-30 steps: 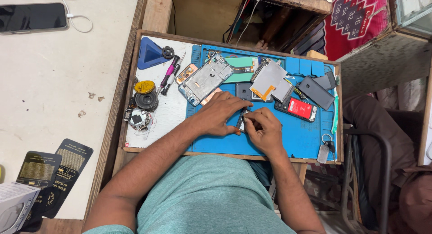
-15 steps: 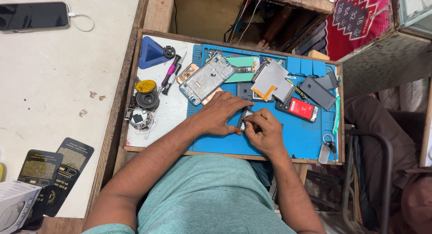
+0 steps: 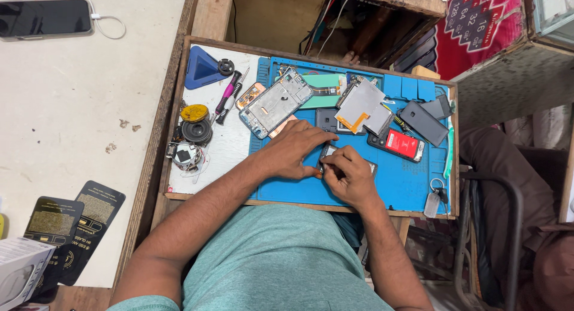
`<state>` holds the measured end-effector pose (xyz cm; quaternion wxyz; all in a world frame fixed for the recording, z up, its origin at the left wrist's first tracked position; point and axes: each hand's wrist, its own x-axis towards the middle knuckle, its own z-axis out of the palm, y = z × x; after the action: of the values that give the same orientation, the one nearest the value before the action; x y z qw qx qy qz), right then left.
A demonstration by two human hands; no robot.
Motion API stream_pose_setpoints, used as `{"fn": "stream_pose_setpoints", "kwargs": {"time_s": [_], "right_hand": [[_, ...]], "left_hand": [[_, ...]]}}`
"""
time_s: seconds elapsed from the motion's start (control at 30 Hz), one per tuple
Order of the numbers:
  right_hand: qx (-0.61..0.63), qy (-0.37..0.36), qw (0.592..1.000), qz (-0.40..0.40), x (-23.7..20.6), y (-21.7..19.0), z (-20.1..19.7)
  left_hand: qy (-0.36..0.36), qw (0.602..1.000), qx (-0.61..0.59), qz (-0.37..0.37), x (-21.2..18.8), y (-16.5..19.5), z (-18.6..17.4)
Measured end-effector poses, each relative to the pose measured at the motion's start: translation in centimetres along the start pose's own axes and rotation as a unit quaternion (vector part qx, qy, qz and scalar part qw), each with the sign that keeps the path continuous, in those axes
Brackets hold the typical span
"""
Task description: The person disassembles a smartphone, removes the battery, and manipulates the internal frame and components on a workbench. They handle the battery, frame, and other parts, then reposition the frame and continue working on the device.
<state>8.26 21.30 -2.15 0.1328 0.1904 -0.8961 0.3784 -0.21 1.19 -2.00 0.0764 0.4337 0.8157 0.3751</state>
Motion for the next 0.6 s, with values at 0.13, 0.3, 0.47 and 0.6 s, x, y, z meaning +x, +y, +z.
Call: {"fn": "stream_pose_setpoints", "kwargs": {"time_s": [0.13,0.3,0.47,0.6], "right_hand": [[0.021,-0.008,0.999,0.028,0.09,0.08,-0.22],[0.03,0.018,0.998,0.056,0.23,-0.03,-0.46],[0.035,0.034,0.997,0.058,0.43,-0.31,-0.38],[0.014,0.043,0.995,0.087,0.48,-0.46,-0.42]], "left_hand": [[0.0,1.0,-0.009,-0.003,0.06,-0.04,0.1],[-0.006,1.0,-0.02,-0.015,0.11,-0.18,0.21],[-0.005,1.0,-0.009,-0.004,0.15,-0.24,0.15],[-0.001,1.0,-0.01,-0.005,0.09,-0.27,0.17]]}}
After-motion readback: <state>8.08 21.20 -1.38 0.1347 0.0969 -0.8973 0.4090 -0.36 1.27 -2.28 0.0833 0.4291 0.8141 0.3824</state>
